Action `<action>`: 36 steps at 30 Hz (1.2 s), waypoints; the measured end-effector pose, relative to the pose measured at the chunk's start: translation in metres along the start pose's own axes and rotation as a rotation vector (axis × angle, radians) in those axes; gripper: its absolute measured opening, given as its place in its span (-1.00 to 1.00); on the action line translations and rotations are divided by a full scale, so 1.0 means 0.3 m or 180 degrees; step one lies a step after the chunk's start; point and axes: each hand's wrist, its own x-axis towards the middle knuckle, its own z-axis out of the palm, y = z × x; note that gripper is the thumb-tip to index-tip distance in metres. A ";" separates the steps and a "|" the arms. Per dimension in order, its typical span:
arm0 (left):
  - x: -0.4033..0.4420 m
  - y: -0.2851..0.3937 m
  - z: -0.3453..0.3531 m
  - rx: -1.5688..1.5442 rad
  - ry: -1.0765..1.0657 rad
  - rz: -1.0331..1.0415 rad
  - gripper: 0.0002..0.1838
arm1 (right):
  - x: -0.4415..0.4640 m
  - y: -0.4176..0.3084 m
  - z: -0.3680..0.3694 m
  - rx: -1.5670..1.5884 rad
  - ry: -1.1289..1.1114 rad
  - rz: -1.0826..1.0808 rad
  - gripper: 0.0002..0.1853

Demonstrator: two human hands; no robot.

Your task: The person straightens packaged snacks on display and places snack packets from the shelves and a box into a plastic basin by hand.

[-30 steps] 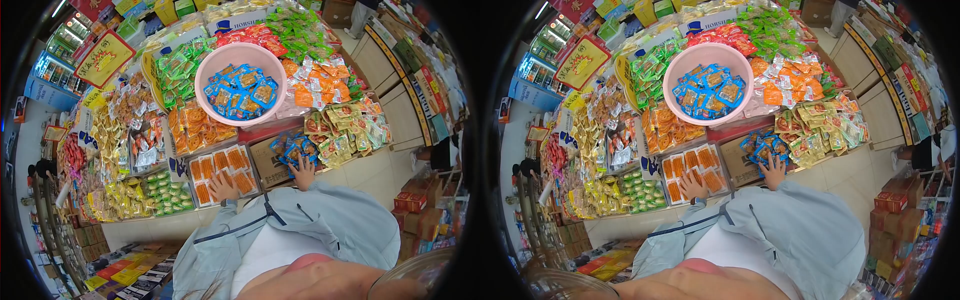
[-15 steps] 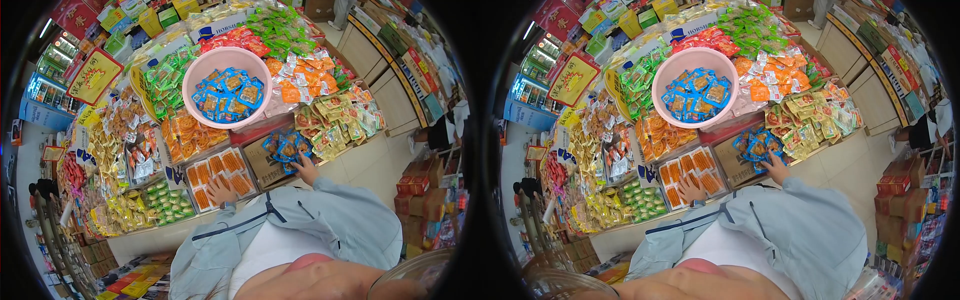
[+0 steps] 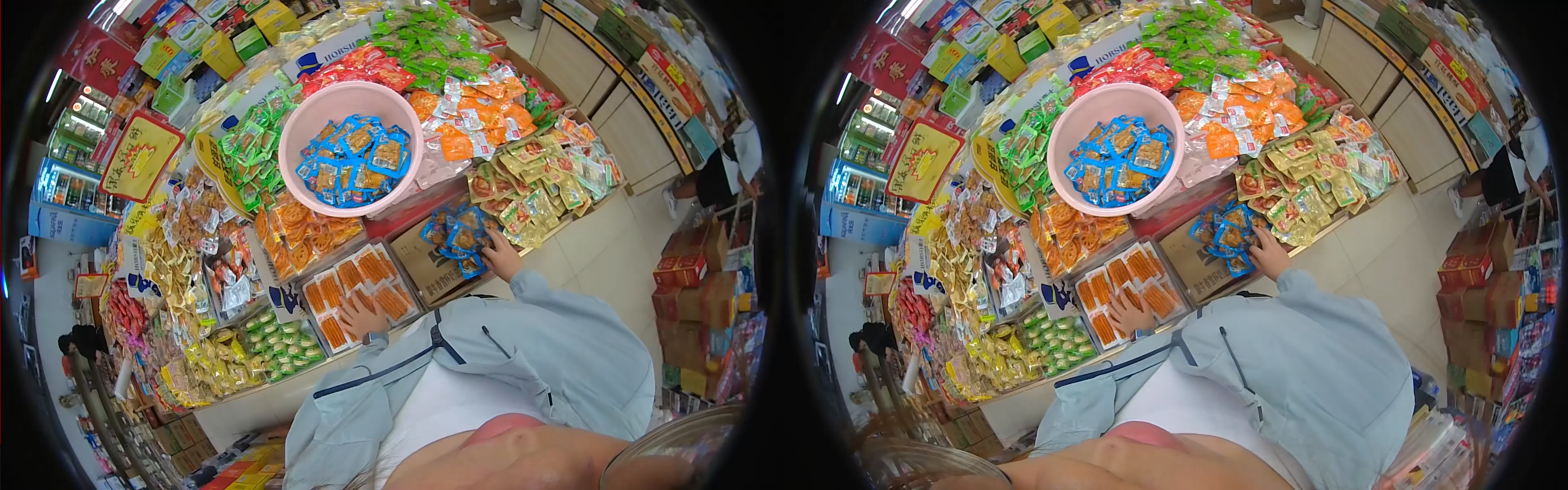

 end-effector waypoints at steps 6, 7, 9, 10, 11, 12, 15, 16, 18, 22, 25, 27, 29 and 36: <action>-0.007 -0.022 0.034 0.0003 -0.0047 -0.0047 -0.34 | -0.002 0.046 0.020 0.0086 -0.0245 0.0057 -0.83; -0.008 -0.020 0.028 0.0040 -0.0051 -0.0040 -0.34 | -0.007 0.044 0.028 0.0052 -0.0251 0.0063 -0.82; -0.002 -0.007 0.009 0.0021 -0.0050 -0.0051 -0.34 | -0.012 0.045 0.037 -0.0043 -0.0233 0.0069 -0.80; 0.002 0.003 -0.005 -0.0033 -0.0053 -0.0073 -0.34 | -0.017 0.032 0.034 -0.0153 -0.0271 0.0098 -0.74; 0.008 0.010 -0.019 -0.0088 -0.0054 -0.0089 -0.33 | -0.023 0.017 0.035 -0.0145 -0.0237 0.0090 -0.74; 0.010 -0.002 -0.009 -0.0245 -0.0037 -0.0075 -0.32 | -0.027 0.006 0.035 -0.0146 -0.0192 0.0085 -0.74; 0.022 -0.048 0.013 -0.0683 -0.0156 -0.0199 -0.28 | -0.045 -0.003 0.026 -0.0280 -0.0205 0.0074 -0.71; 0.033 -0.052 0.001 -0.0784 -0.0293 -0.0367 -0.26 | -0.055 0.006 0.037 -0.0320 -0.0156 0.0060 -0.71; 0.060 -0.028 -0.043 -0.0555 -0.0484 -0.0456 -0.19 | -0.065 0.004 0.036 -0.0416 -0.0156 0.0129 -0.66; 0.125 0.103 -0.109 -0.1099 -0.0112 0.0999 -0.12 | -0.071 -0.064 -0.010 -0.0272 -0.0053 0.0535 -0.62; 0.122 0.293 -0.153 -0.1614 -0.0353 0.2034 -0.05 | -0.060 -0.126 0.002 0.0789 0.0721 0.0974 -0.71; 0.098 0.418 -0.137 -0.2163 -0.0819 0.2638 -0.04 | -0.018 -0.198 -0.024 0.1593 0.0811 0.1509 -0.74; 0.048 0.530 -0.179 -0.2028 -0.1257 0.3008 -0.03 | 0.007 -0.256 -0.034 0.2521 0.0741 0.2137 -0.73; 0.090 0.602 -0.168 -0.1903 -0.2500 0.3312 -0.31 | -0.033 -0.293 0.013 0.4589 0.0284 0.2778 -0.60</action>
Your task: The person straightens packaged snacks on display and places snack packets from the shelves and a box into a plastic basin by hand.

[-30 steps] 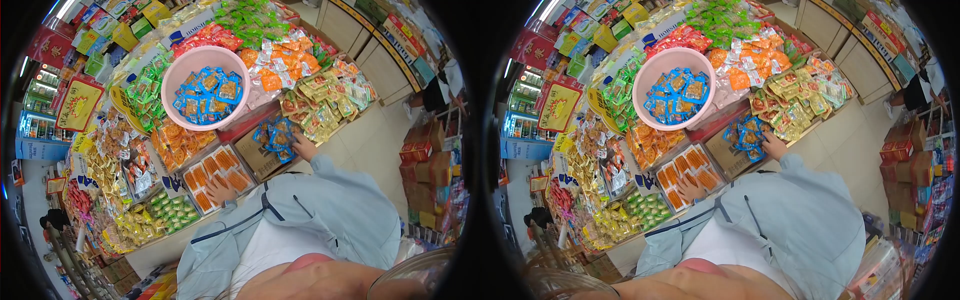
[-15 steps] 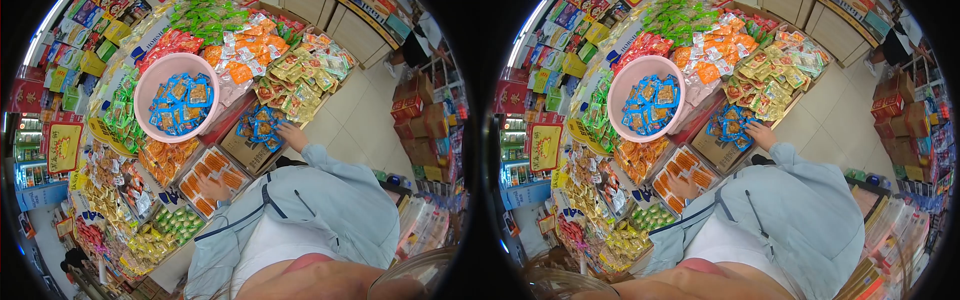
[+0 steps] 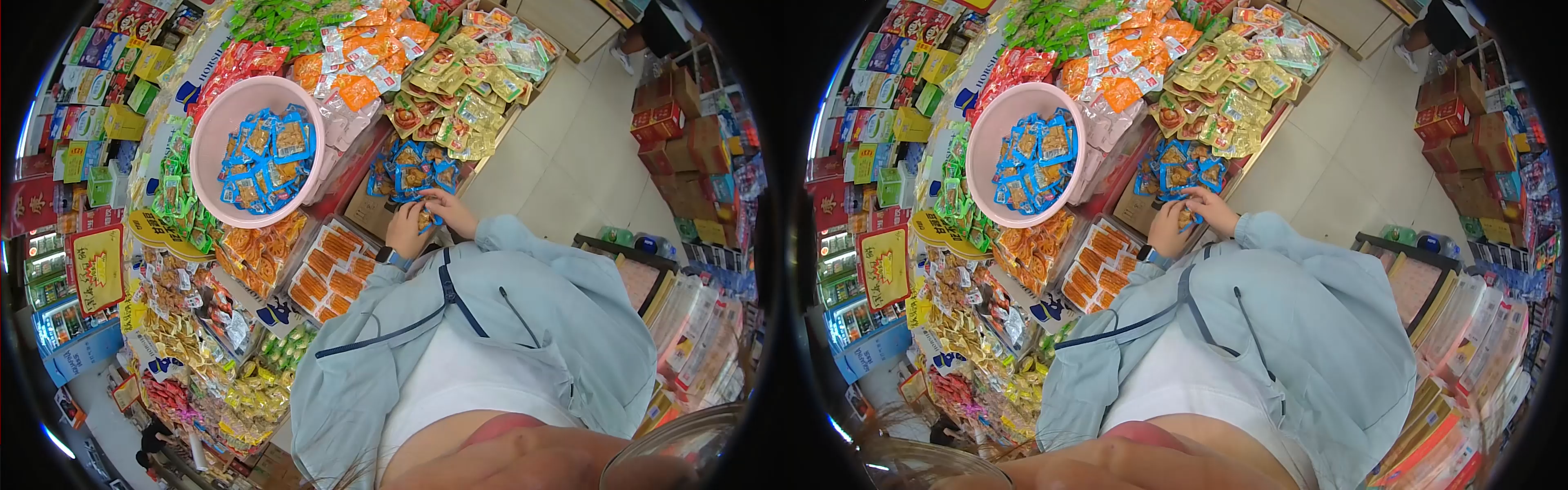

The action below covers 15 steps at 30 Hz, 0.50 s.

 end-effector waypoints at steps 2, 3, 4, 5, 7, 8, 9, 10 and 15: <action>0.000 -0.018 -0.033 0.0367 0.0198 0.0120 -0.37 | 0.014 0.037 -0.019 0.0024 0.0227 -0.0097 -0.56; 0.004 -0.032 -0.054 0.0554 0.0305 0.0187 -0.40 | 0.046 0.090 -0.050 -0.0274 0.0448 -0.0482 -0.54; 0.012 -0.042 -0.093 0.0398 0.0596 0.0213 -0.40 | 0.060 0.101 -0.071 -0.0573 0.0672 -0.0871 -0.51; 0.023 -0.054 -0.136 0.0544 0.0917 0.0134 -0.37 | 0.059 0.111 -0.104 -0.1393 0.0807 -0.1207 -0.48; 0.059 -0.017 -0.265 0.0735 0.1730 0.0082 -0.31 | 0.034 0.073 -0.142 -0.3049 0.1049 -0.1853 -0.41; 0.071 0.013 -0.341 0.0815 0.2063 0.0058 -0.28 | 0.026 0.068 -0.142 -0.3117 0.0928 -0.1719 -0.38; 0.086 0.017 -0.413 0.0984 0.2344 0.0085 -0.28 | 0.015 0.066 -0.138 -0.3185 0.0801 -0.1583 -0.35; 0.107 0.011 -0.481 0.1147 0.2630 0.0117 -0.28 | 0.009 0.067 -0.136 -0.3260 0.0677 -0.1451 -0.32; 0.238 -0.115 -0.738 0.1872 0.3325 -0.0444 -0.30 | 0.020 0.114 -0.147 -0.4147 0.0503 -0.1222 -0.20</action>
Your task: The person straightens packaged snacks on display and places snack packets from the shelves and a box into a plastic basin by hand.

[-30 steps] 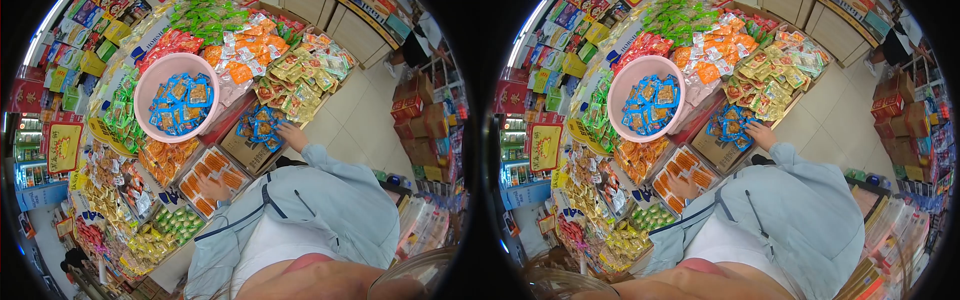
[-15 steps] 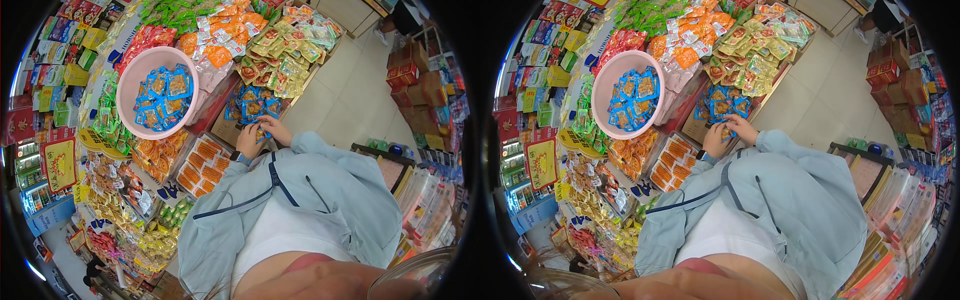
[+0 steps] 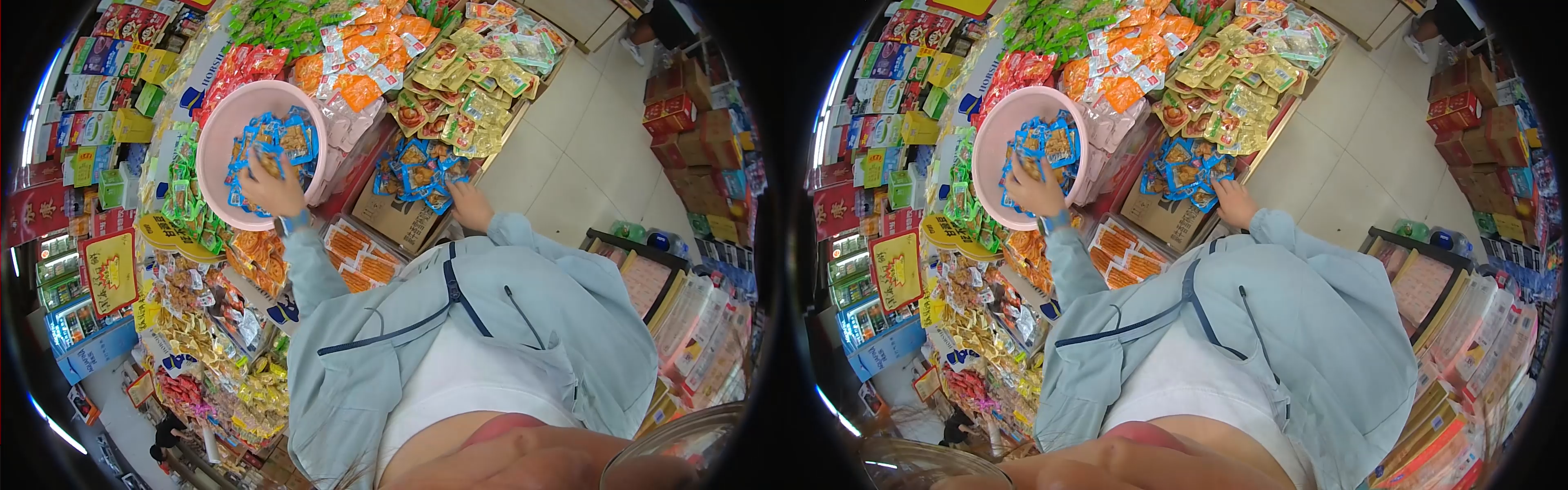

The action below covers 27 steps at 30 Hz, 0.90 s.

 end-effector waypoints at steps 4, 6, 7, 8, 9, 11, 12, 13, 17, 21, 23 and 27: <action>0.185 -0.127 0.133 0.0610 -0.0674 -0.0125 -0.32 | 0.001 0.005 0.023 -0.0419 0.0020 -0.0183 -0.13; 0.240 -0.192 0.221 0.0910 -0.1574 -0.0332 -0.24 | 0.005 0.005 0.033 -0.0502 0.0052 -0.0203 -0.12; 0.250 -0.220 0.266 0.1054 -0.2022 -0.0428 -0.20 | 0.009 0.008 0.036 -0.0547 0.0075 -0.0207 -0.12; 0.239 -0.247 0.307 0.0958 -0.1966 -0.0541 -0.15 | 0.008 0.010 0.038 -0.0573 0.0064 -0.0210 -0.12; 0.221 -0.277 0.355 0.0859 -0.1908 -0.0646 -0.10 | 0.006 0.010 0.039 -0.0599 0.0057 -0.0207 -0.12; 0.228 -0.292 0.387 0.0616 -0.1931 -0.0848 0.05 | 0.006 0.008 0.041 -0.0625 -0.0013 -0.0143 -0.12; 0.236 -0.297 0.393 0.0563 -0.1886 -0.0853 0.05 | 0.007 0.006 0.037 -0.0629 -0.0075 -0.0085 -0.12; 0.241 -0.304 0.399 0.0508 -0.1842 -0.0864 0.05 | 0.007 0.005 0.032 -0.0635 -0.0142 -0.0029 -0.12; 0.269 -0.332 0.443 0.0508 -0.1886 -0.1091 0.10 | 0.005 -0.002 0.028 -0.0607 -0.0037 -0.0030 -0.12; 0.278 -0.334 0.479 0.0555 -0.1958 -0.1267 0.12 | 0.003 -0.004 0.021 -0.0600 -0.0067 -0.0046 -0.12; 0.282 -0.333 0.483 0.0591 -0.2017 -0.1273 0.12 | 0.002 -0.002 0.015 -0.0621 -0.0128 -0.0062 -0.11; 0.299 -0.367 0.491 0.0365 -0.2045 -0.1215 0.08 | 0.006 0.002 0.011 -0.0607 -0.0280 -0.0092 -0.11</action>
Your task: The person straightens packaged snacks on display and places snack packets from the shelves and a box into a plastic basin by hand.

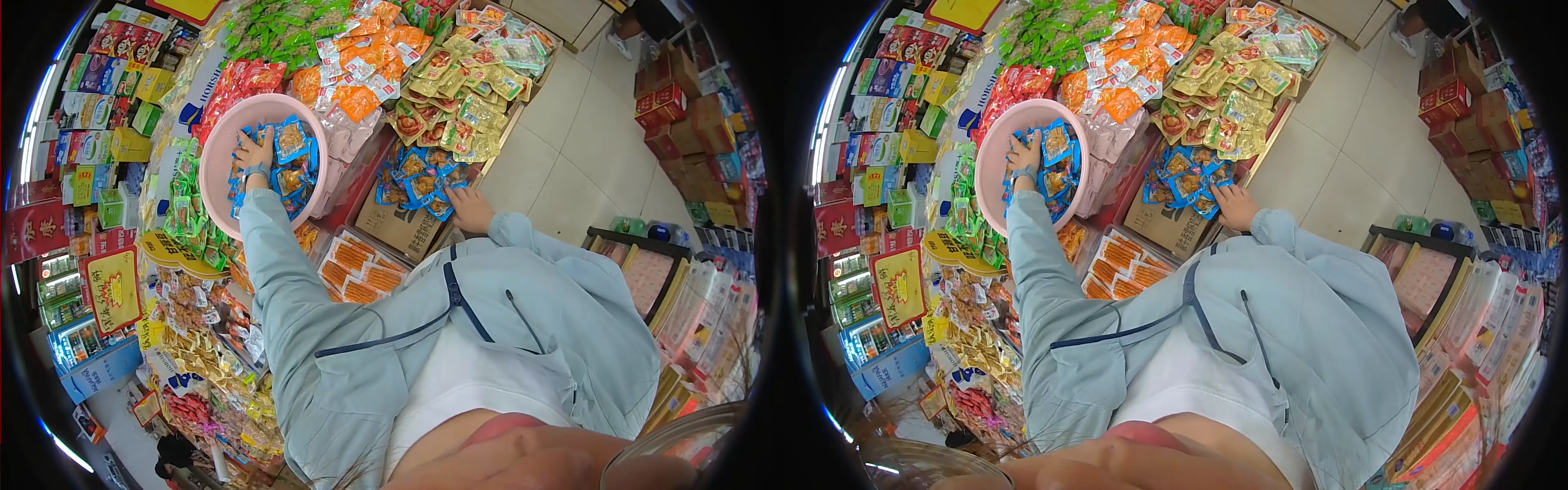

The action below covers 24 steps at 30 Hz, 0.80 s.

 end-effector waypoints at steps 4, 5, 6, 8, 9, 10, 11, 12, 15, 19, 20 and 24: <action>-0.057 0.011 -0.102 -0.0462 0.0417 0.0551 0.00 | 0.004 0.002 -0.012 0.0044 -0.0089 -0.0011 -0.11; -0.127 0.044 -0.127 -0.0505 0.0689 0.0935 -0.02 | 0.008 0.001 -0.011 0.0033 -0.0094 -0.0010 -0.11; -0.212 0.088 -0.158 -0.0544 0.0966 0.1321 -0.05 | 0.011 0.000 -0.010 0.0021 -0.0094 -0.0009 -0.11; -0.488 0.233 -0.252 -0.1347 0.1043 0.2320 -0.10 | 0.013 0.003 -0.003 0.0029 -0.0068 -0.0030 -0.11; -0.614 0.285 -0.254 -0.1588 0.0856 0.2461 -0.20 | 0.012 0.005 -0.002 0.0050 -0.0038 -0.0048 -0.11; -0.747 0.331 -0.220 -0.1924 0.0530 0.2486 -0.24 | 0.013 0.009 -0.001 0.0068 -0.0005 -0.0062 -0.12; -0.842 0.348 -0.144 -0.2053 0.0325 0.2776 -0.26 | 0.011 0.008 -0.001 0.0099 0.0143 -0.0110 -0.12; -0.925 0.339 -0.048 -0.2017 -0.0071 0.3138 -0.29 | 0.010 0.009 0.008 0.0130 0.0294 -0.0150 -0.13; -1.164 0.281 0.288 -0.2194 -0.1037 0.2355 -0.38 | 0.000 0.002 0.013 0.0320 0.0505 -0.0066 -0.17; -1.282 0.173 0.539 -0.3389 -0.2418 0.0600 -0.44 | 0.016 -0.011 -0.007 0.1280 0.0638 0.0402 -0.28; -1.288 0.158 0.545 -0.3374 -0.2548 0.0596 -0.45 | 0.009 -0.011 -0.014 0.1772 0.0556 0.0552 -0.31; -1.265 0.186 0.483 -0.4168 -0.3157 -0.1005 -0.48 | -0.036 -0.058 -0.129 0.3424 0.0179 0.0805 -0.42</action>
